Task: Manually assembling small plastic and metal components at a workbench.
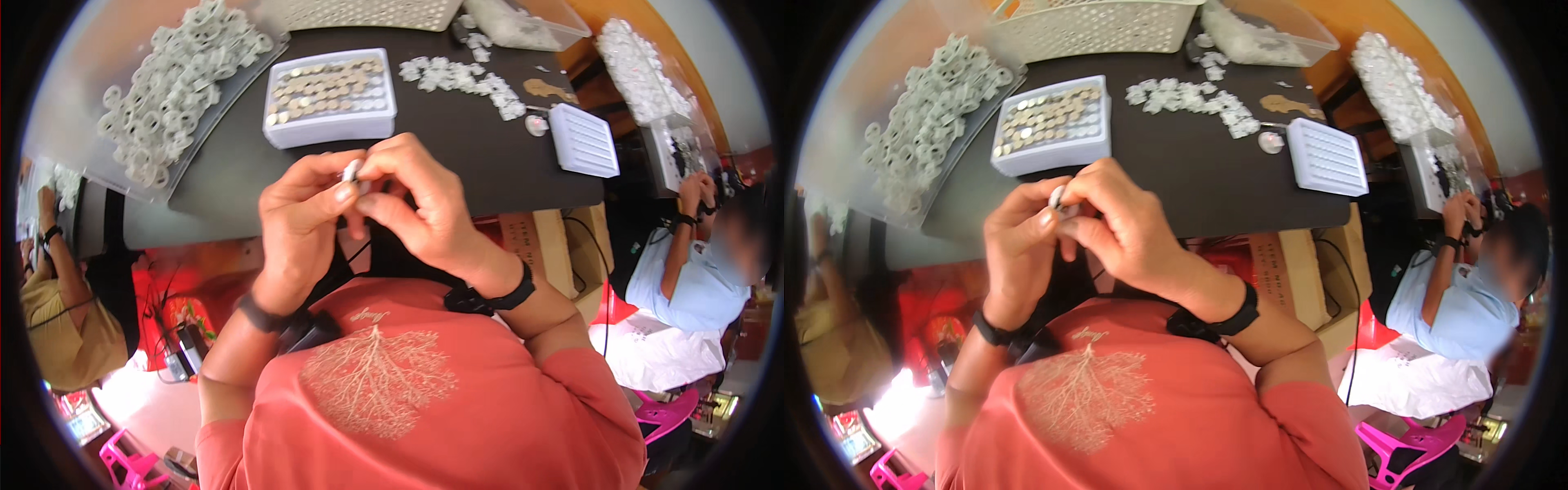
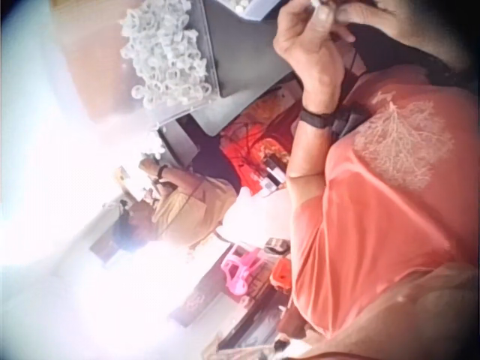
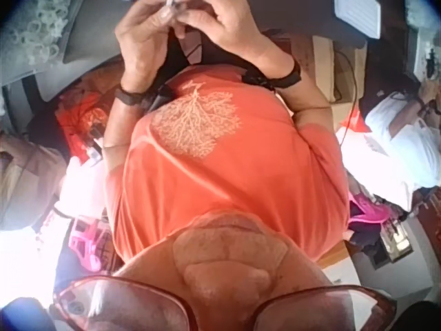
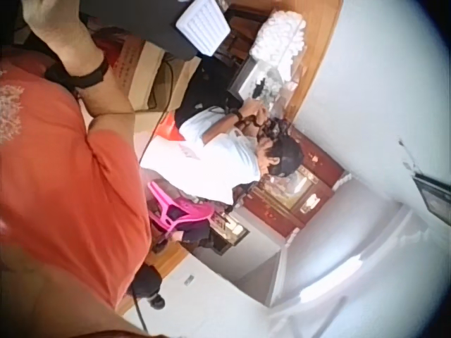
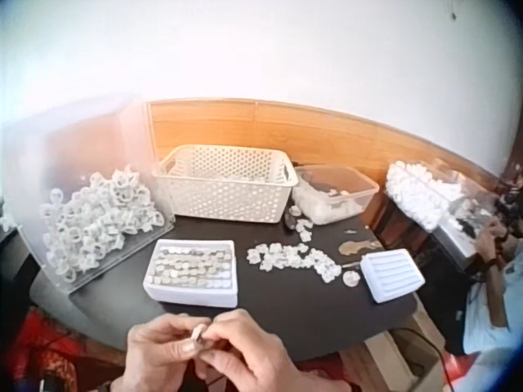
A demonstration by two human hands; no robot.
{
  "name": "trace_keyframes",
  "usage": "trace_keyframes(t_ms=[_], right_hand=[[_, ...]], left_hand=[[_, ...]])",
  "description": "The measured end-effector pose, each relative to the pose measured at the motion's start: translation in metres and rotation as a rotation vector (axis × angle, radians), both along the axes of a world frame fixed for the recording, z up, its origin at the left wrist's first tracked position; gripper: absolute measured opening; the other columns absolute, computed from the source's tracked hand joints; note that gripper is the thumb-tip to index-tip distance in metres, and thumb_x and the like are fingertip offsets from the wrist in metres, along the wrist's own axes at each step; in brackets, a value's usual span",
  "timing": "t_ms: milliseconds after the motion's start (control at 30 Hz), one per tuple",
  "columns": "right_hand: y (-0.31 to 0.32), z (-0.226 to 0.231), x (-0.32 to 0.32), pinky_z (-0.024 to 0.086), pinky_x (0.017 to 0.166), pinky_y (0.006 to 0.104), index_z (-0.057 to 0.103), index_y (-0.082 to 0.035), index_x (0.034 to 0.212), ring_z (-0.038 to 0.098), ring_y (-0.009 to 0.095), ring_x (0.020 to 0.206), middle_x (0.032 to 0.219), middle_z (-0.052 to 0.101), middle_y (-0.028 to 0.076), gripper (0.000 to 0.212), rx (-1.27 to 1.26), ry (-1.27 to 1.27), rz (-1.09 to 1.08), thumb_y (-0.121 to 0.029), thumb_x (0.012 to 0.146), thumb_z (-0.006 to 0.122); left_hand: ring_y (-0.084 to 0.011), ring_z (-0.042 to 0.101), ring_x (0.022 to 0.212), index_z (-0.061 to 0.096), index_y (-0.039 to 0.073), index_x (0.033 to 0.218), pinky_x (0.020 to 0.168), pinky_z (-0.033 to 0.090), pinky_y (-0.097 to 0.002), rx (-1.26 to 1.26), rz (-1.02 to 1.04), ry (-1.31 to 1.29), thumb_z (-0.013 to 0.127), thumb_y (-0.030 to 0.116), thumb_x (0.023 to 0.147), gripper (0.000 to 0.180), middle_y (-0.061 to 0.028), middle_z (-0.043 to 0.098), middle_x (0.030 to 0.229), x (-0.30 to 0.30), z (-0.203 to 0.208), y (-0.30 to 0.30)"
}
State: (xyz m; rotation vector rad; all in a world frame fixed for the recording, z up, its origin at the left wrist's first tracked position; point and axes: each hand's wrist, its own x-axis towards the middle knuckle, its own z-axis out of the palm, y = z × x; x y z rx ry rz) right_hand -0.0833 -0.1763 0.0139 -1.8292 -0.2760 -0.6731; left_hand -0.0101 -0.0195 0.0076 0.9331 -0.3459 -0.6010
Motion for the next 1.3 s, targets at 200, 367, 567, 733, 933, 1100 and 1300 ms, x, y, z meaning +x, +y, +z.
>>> trace_keyframes(t_ms=[200, 367, 567, 733, 933, 1100, 1300], right_hand=[[-0.005, -0.002, -0.002, 0.052, 0.058, 0.0246, 0.061, -0.001, 0.101, 0.064, 0.015, 0.077, 0.097, 0.06, 0.008, 0.021, 0.004, 0.016, 0.009, 0.009, 0.083, 0.068], [-0.007, -0.01, 0.001, 0.052, 0.059, 0.025, 0.061, -0.001, 0.101, 0.063, 0.015, 0.077, 0.098, 0.059, 0.007, 0.021, -0.003, 0.001, 0.036, 0.008, 0.084, 0.069], [-0.006, -0.003, -0.002, 0.051, 0.06, 0.0265, 0.06, -0.002, 0.1, 0.062, 0.016, 0.074, 0.096, 0.059, 0.008, 0.02, -0.004, 0.019, -0.017, 0.005, 0.084, 0.072], [-0.068, 0.035, 0.013, 0.053, 0.071, 0.0366, 0.065, -0.005, 0.104, 0.066, 0.027, 0.08, 0.092, 0.064, 0.012, 0.021, -0.421, 0.222, -0.28, -0.007, 0.084, 0.072], [-0.144, 0.029, 0.042, 0.05, 0.094, 0.0461, 0.065, -0.012, 0.124, 0.062, 0.037, 0.108, 0.119, 0.062, 0.015, 0.038, -0.877, 0.652, -0.713, -0.026, 0.088, 0.07], [-0.128, 0.028, 0.032, 0.048, 0.096, 0.0466, 0.063, -0.012, 0.128, 0.058, 0.039, 0.114, 0.123, 0.059, 0.015, 0.042, -0.85, 0.695, -0.563, -0.027, 0.089, 0.069], [-0.115, 0.026, 0.03, 0.048, 0.096, 0.0454, 0.064, -0.01, 0.127, 0.057, 0.039, 0.113, 0.122, 0.06, 0.016, 0.041, -0.7, 0.646, -0.527, -0.023, 0.089, 0.069]], left_hand=[[-0.0142, 0.065, 0.08, 0.068, -0.005, 0.115, 0.058, 0.054, -0.0247, -0.033, -0.03, -0.023, 0.068, -0.005, 0.089, 0.025, -0.011, 0.07, 0.101, -0.002, -0.002, -0.006], [-0.0114, 0.063, 0.073, 0.068, -0.005, 0.112, 0.057, 0.052, -0.0228, 0.01, 0.01, -0.043, 0.069, -0.005, 0.089, 0.023, -0.0088, 0.069, 0.096, -0.005, -0.001, -0.007], [-0.0111, 0.063, 0.073, 0.068, -0.004, 0.112, 0.056, 0.051, -0.0224, 0.018, 0.004, -0.054, 0.067, -0.004, 0.09, 0.022, -0.0087, 0.069, 0.094, -0.005, 0.001, -0.006], [-0.0176, 0.066, 0.074, 0.066, -0.007, 0.116, 0.055, 0.052, -0.0261, 0.055, -0.007, -0.014, 0.068, 0.002, 0.09, 0.027, -0.0133, 0.069, 0.095, -0.001, 0.0, -0.001], [-0.0204, 0.067, 0.074, 0.064, -0.008, 0.116, 0.054, 0.053, -0.0279, 0.065, -0.045, -0.047, 0.069, 0.007, 0.09, 0.031, -0.0166, 0.068, 0.095, -0.001, 0.0, 0.0], [-0.0201, 0.067, 0.076, 0.064, -0.008, 0.116, 0.056, 0.053, -0.0282, 0.067, -0.059, -0.077, 0.07, 0.007, 0.09, 0.031, -0.0159, 0.068, 0.098, -0.002, -0.002, 0.003], [-0.0202, 0.067, 0.077, 0.063, -0.008, 0.118, 0.058, 0.054, -0.0283, 0.064, -0.078, -0.09, 0.07, 0.007, 0.09, 0.032, -0.0163, 0.068, 0.099, -0.001, -0.003, 0.002]])
